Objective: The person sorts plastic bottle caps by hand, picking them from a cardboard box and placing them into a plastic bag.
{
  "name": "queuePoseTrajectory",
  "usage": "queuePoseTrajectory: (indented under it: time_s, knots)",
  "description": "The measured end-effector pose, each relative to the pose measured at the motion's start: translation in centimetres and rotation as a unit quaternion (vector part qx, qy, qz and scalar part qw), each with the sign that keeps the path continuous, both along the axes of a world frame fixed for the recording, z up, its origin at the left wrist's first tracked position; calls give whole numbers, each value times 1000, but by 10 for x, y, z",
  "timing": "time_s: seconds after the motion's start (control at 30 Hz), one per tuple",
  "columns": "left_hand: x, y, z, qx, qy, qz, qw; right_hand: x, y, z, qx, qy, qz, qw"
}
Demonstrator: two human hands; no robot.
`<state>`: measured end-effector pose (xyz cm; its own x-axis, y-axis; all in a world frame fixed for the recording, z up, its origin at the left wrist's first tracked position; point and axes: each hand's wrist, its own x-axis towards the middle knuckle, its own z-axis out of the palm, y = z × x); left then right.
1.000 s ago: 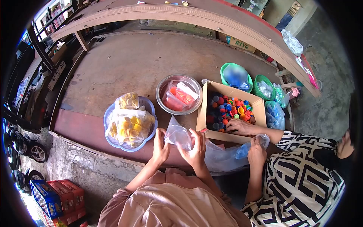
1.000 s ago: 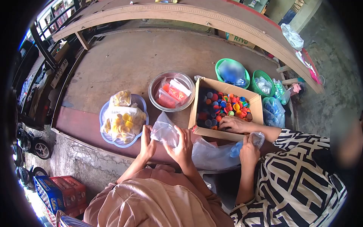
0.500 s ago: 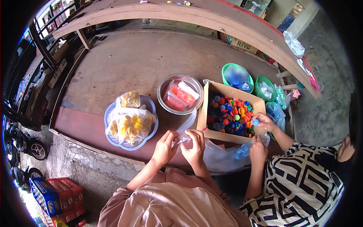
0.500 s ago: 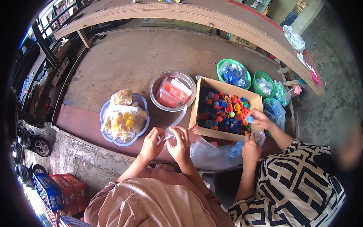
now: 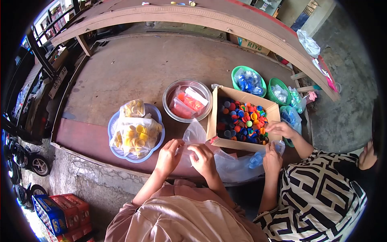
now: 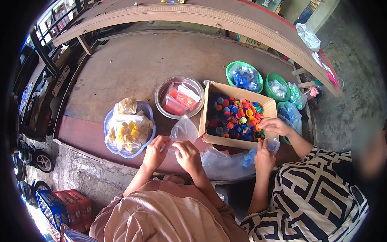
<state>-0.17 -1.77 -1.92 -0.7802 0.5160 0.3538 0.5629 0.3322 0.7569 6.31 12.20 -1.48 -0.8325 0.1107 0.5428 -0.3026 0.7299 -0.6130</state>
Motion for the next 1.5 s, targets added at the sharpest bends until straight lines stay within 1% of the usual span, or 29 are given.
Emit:
queuePoseTrajectory:
  time_s: [0.07,0.17,0.2,0.27,0.3,0.33,0.4,0.43,0.47,0.53,0.57,0.67,0.7,0.73,0.8,0.87,0.93,1.0,1.03,1.1,1.17,1.23,1.27,1.3,1.33,1.4,1.47,1.5]
  knots:
    - [-2,1,3,7,29,11,999,0,1,0,5,-12,3,1000]
    - [1,1,8,11,-46,4,999,-2,-6,19,66,35,-59,995]
    - [0,1,9,10,-71,6,997,0,-14,25,94,81,-89,988]
    - [2,0,21,14,-78,9,997,12,-26,14,46,99,10,994]
    - [2,0,25,16,-82,9,996,15,-32,17,34,83,43,995]
    - [2,-1,25,15,-81,8,997,13,-36,22,4,58,42,997]
    - [0,-5,25,15,-80,7,997,9,-33,16,-14,0,6,1000]
    - [0,-6,27,21,-105,20,994,9,-28,6,-4,-69,-3,998]
    - [1,-8,29,4,-119,17,993,9,-24,0,20,-147,-17,989]
    - [2,-11,35,-32,-148,7,988,10,-20,-9,74,-222,-33,972]
    - [3,-11,38,-110,-178,6,978,10,-19,-7,74,-231,-41,969]
    - [1,-16,38,-97,-11,-69,993,6,-14,7,60,-245,-72,965]
    - [0,-18,33,-90,4,-117,989,5,-12,12,48,-242,-83,965]
    - [3,-15,33,-73,22,-131,989,5,-10,14,35,-240,-93,966]
    - [11,-7,35,-38,58,-155,986,6,-5,7,14,-235,-48,971]
    - [14,-2,13,-34,72,-153,985,6,-6,7,-22,-249,0,968]
    - [12,2,-4,-25,88,-142,986,8,-7,6,-30,-239,20,970]
    - [10,2,-3,-48,81,-141,985,10,-4,5,-38,-229,38,972]
    - [11,2,0,-55,74,-140,986,10,-1,6,-63,-257,55,963]
    - [10,3,3,-61,72,-140,986,9,4,5,-62,-260,79,961]
    - [8,4,0,-68,40,-136,988,9,5,14,-71,-256,83,960]
    - [4,3,-4,-90,5,-142,986,6,10,31,-107,-270,118,950]
    - [2,3,-5,-86,6,-135,987,5,14,34,-125,-276,135,943]
    - [2,3,-6,-83,7,-127,988,4,17,32,-198,-261,153,932]
    - [0,4,-7,-80,9,-119,990,3,24,39,-224,-231,148,935]
    - [-4,5,3,-76,-12,-115,990,-2,57,30,-211,-142,69,965]
    - [-6,2,6,-75,-19,-101,992,-10,117,14,-212,-138,-81,964]
    - [-6,3,7,-65,-28,-94,993,-12,147,9,-113,-137,-190,966]
